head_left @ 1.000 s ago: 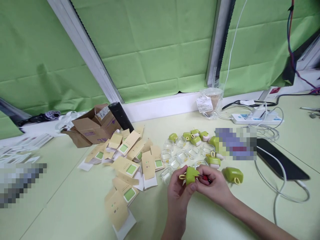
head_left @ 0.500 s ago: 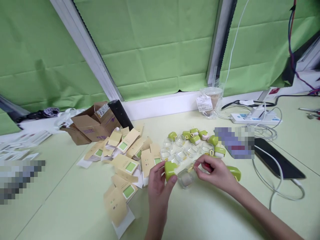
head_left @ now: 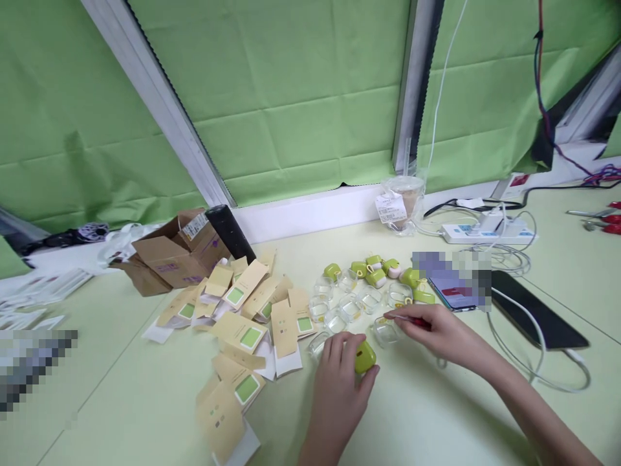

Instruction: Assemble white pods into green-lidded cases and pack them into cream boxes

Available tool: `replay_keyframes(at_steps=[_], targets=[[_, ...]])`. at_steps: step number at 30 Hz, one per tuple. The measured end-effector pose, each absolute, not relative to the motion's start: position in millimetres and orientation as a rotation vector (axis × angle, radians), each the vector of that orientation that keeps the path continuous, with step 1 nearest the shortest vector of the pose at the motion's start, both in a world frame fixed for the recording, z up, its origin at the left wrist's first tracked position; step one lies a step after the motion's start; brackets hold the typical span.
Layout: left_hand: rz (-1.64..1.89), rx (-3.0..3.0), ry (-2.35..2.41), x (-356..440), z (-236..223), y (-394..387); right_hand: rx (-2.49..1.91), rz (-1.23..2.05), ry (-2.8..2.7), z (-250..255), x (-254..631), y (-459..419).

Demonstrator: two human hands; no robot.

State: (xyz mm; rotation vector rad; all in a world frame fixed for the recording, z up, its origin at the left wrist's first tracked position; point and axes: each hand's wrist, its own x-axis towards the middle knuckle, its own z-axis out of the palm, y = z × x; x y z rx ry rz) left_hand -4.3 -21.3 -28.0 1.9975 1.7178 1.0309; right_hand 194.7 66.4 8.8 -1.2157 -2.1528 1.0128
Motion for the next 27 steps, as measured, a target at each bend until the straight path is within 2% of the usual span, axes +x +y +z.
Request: replay_keyframes(at_steps=[6,11,15,20,24,27], targets=[[0.864,2.183,1.737,-5.3,-29.5,-18.6,-1.346,0.771,-1.953,20.4,250.4,47.5],[0.785,2.394,1.72,-14.9,-29.7,-47.6,-1.545,0.565,-2.095,4.3,285.7,43.1],[0.819,2.311,1.821,-49.5,-35.1,-75.6,-1.685,0.398,-2.232,-24.5,293.4,44.9],[0.845,1.925,2.091,-91.9,-38.6,-77.5,-1.637,0.313,-2.285,-51.4,289.6,46.0],[0.907,1.784,2.209,-96.6,-30.4,-69.7,-1.642,0.238,-2.325,-52.8,283.2,45.4],[1.179,1.841,2.251,-84.6,-18.5,-75.8,-1.603,0.247,-2.335,-41.2,278.2,38.9]])
